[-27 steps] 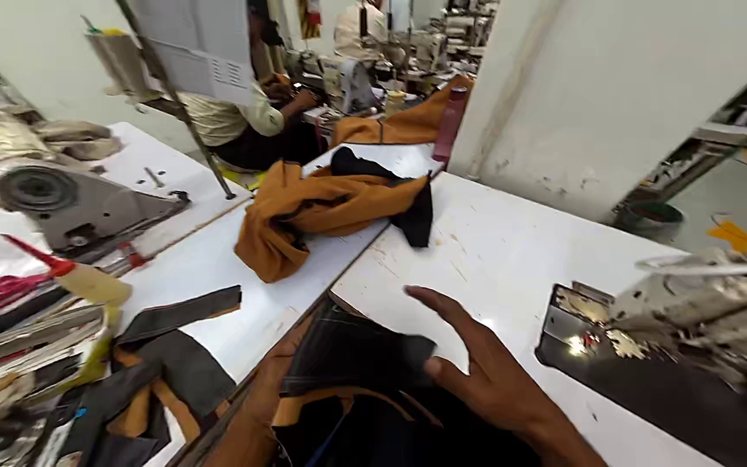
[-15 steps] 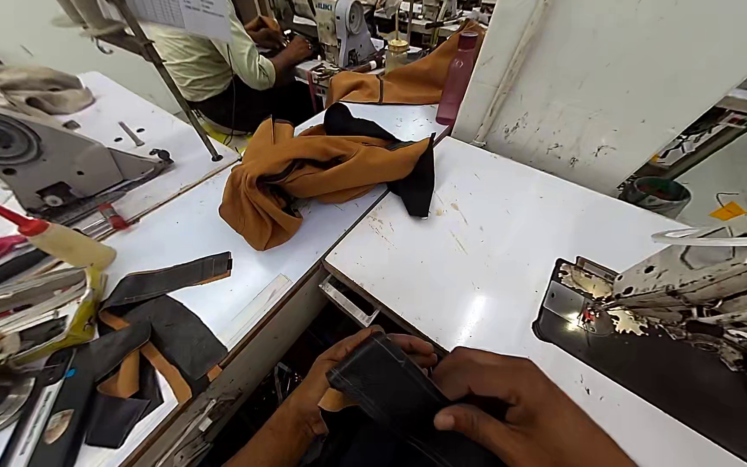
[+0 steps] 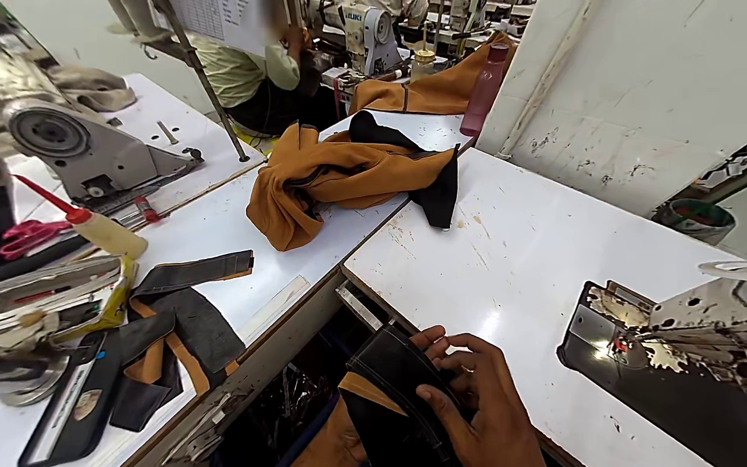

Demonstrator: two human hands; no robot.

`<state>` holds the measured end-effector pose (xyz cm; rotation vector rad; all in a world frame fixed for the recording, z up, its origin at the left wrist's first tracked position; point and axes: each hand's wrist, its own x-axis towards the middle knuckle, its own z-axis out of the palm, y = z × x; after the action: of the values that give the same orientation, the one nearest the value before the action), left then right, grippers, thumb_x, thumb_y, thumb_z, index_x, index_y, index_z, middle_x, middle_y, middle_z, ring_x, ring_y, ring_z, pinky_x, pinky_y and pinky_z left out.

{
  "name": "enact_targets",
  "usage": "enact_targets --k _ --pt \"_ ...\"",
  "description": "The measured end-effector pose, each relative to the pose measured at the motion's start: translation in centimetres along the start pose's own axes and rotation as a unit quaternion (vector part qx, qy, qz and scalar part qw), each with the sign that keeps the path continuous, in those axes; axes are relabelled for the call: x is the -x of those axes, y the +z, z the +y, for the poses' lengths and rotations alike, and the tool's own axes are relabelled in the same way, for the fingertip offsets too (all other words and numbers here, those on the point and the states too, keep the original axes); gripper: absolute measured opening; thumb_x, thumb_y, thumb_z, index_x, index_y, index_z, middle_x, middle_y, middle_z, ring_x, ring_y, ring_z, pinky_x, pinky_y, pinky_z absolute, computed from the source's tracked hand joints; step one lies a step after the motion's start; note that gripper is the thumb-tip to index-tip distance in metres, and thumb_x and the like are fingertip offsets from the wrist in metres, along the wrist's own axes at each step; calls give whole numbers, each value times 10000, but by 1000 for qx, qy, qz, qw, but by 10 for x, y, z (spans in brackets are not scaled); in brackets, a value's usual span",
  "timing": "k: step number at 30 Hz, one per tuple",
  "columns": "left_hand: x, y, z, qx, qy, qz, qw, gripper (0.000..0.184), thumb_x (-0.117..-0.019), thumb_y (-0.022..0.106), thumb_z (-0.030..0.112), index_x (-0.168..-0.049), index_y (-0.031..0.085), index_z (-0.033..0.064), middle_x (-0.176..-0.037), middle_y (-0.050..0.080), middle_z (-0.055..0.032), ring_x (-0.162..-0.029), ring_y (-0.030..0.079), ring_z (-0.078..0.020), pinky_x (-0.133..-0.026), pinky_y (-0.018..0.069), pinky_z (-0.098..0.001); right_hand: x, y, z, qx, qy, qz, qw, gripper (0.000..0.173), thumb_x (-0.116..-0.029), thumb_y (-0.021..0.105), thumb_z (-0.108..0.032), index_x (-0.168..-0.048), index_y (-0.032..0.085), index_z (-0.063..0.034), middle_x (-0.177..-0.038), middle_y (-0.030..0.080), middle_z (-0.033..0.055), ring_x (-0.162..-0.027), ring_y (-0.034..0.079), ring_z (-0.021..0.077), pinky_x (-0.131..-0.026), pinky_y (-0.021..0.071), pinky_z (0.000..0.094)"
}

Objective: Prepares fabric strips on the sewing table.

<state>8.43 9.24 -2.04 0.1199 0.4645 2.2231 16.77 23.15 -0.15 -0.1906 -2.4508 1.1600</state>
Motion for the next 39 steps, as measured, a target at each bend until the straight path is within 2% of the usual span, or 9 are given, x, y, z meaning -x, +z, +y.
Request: enact_targets --k 2,4,8,11,15,18,21,32,39 --pt "3 19 3 -25 -30 118 992 391 -1079 361 193 -1317 576 -31 -1301 663 -188 -1234 641 -248 -1013 535 -364 -4 -13 -3 42 59 -33 997 642 -893 775 -466 -1316 564 -32 -1192 660 97 -586 607 101 -501 561 317" --pt "11 -31 1 -1 -36 -98 995 556 -1082 376 293 -1525 402 -44 -1529 495 -205 -1431 478 -264 -1164 424 -420 -10 -29 -1 33 123 -107 986 716 -892 768 -477 -1414 502 -66 -1076 705 16 -572 608 109 -491 558 331" --pt "30 -39 -7 -61 -27 -54 996 326 -1001 626 366 -1201 742 137 -1146 758 -56 -1063 720 -135 -960 582 -346 -14 -55 6 -30 180 -279 943 618 -900 742 -533 -1371 555 -179 -780 715 -33 -614 672 132 -576 586 354" --pt "27 -59 -12 -114 -97 -101 984 436 -1060 482 404 -1372 595 120 -1237 688 -123 -976 700 -193 -788 594 -337 -12 -69 3 -115 185 -289 932 674 -889 802 -406 -1442 503 -163 -777 722 6 -599 672 162 -554 589 349" --pt "27 -49 -1 -233 -200 -98 947 711 -997 288 743 -1276 666 211 -956 753 -68 -647 682 -95 -537 565 -239 -8 -104 2 -161 167 -256 938 515 -900 803 -244 -1347 583 -109 -866 756 36 -689 727 164 -607 629 336" --pt "19 -61 18 -368 -182 -227 883 605 -985 484 668 -1097 690 110 -930 706 5 -818 657 -48 -727 546 -249 -2 -134 17 -163 150 -280 934 431 -906 797 -230 -1288 629 -123 -841 746 11 -650 692 108 -577 591 280" --pt "3 -48 55 -531 -204 -290 770 338 -899 781 327 -1015 674 28 -814 680 -26 -726 643 -74 -660 550 -280 7 -160 36 -143 138 -305 932 430 -907 798 -230 -1293 634 -136 -842 742 -3 -632 665 76 -558 560 249" --pt "-136 -6 94 -825 -30 -55 562 119 -953 746 246 -1022 777 153 -795 722 -1 -664 650 -121 -658 560 -379 18 -190 150 97 213 -147 961 457 -857 803 -377 -1269 677 -222 -961 750 -35 -790 717 133 -729 621 369" --pt "-143 -18 94 -756 -42 20 653 208 -1012 663 293 -1114 799 173 -982 779 -2 -845 728 -118 -798 607 -382 73 -194 169 67 271 -79 957 478 -866 754 -477 -1259 690 -213 -976 746 -40 -800 725 116 -721 630 325"
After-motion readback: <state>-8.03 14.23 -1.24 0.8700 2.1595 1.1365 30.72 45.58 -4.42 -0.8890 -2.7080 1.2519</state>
